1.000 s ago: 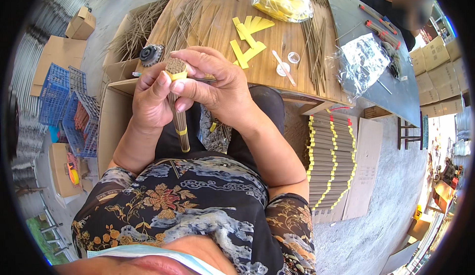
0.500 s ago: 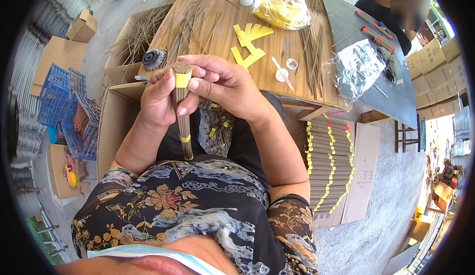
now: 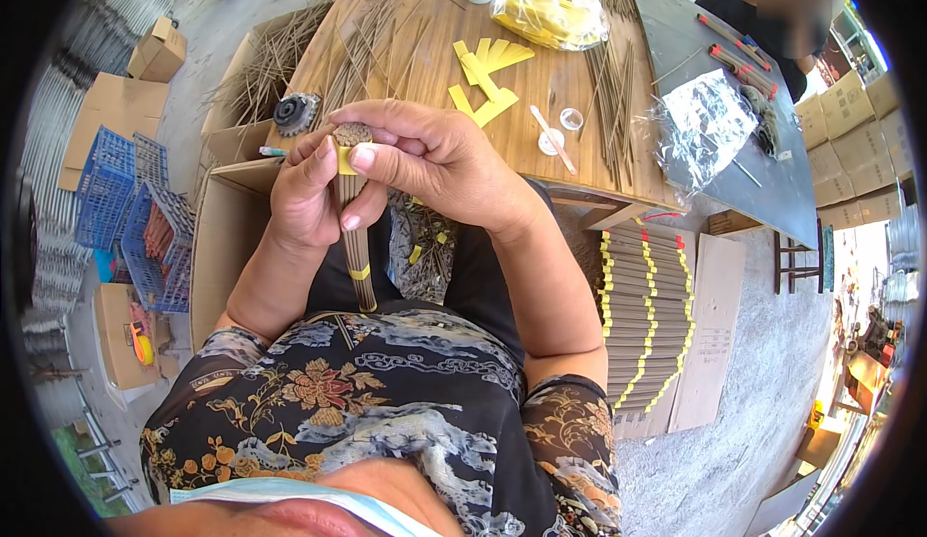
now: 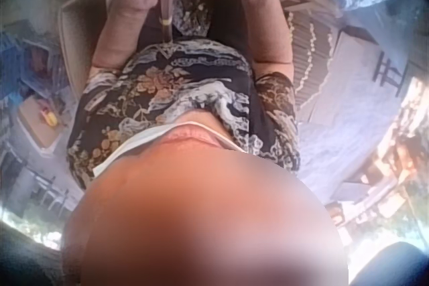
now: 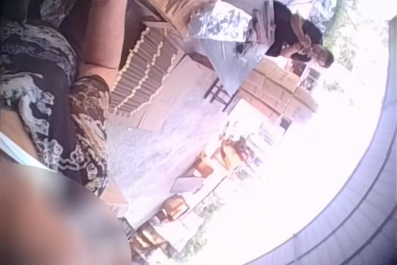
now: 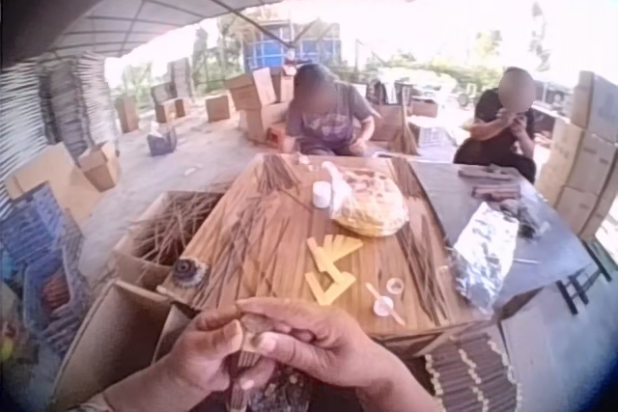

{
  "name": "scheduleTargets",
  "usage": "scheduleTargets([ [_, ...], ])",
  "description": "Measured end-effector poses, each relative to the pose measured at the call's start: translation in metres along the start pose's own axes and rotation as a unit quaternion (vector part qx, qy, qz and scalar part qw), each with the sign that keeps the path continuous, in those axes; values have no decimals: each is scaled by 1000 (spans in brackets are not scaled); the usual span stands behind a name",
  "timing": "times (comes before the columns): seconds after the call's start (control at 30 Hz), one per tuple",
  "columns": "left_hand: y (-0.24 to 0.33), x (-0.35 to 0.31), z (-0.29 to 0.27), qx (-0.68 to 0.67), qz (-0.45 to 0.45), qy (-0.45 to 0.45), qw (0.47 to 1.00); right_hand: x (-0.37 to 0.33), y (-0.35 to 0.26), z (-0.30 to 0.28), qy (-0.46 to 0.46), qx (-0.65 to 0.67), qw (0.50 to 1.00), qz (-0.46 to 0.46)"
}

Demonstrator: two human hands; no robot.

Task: The person gathers thin sticks, aligns them into bundles, and secures the ends with yellow paper and a small amount of adhesive. The person repeatedly forms bundles and places them into a cardboard box.

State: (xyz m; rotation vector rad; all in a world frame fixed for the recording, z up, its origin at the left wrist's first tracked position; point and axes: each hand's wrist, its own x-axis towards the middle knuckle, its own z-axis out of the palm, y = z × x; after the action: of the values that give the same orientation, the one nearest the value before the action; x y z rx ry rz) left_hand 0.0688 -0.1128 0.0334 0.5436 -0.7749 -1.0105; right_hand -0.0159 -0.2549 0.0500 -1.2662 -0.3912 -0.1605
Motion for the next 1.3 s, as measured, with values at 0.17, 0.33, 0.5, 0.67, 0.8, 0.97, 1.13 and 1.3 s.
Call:
scheduleTargets([
  [0.17, -1, 0, -1, -26, -3, 13, 1000, -1, 1, -3, -11, -45, 998, -35],
  [0.33, 3, 0, -4, -8, -15, -20, 1000, 4, 13, -3, 19, -59, 997, -56],
  [0.5, -1, -3, -11, -35, -12, -21, 999, 9, 16, -6, 15, -63, 995, -74],
  [0.67, 4, 0, -9, -48, -26, -17, 998, 12, 13, -18, -16, -154, 983, -103],
  [0.8, 7, 6, 3, 19, -7, 37, 999, 7, 2, -4, -6, 42, 999, -10],
  [0.97, 6, 0, 3, 55, 16, 80, 995, 9, 1, 12, 55, 19, 998, 13],
  [1.13, 7, -2, 10, 57, 24, 49, 997, 8, -3, 14, 43, 22, 999, 19],
  [1.3, 10, -7, 10, 40, 11, 13, 999, 7, -14, 16, -1, -10, 1000, -3],
])
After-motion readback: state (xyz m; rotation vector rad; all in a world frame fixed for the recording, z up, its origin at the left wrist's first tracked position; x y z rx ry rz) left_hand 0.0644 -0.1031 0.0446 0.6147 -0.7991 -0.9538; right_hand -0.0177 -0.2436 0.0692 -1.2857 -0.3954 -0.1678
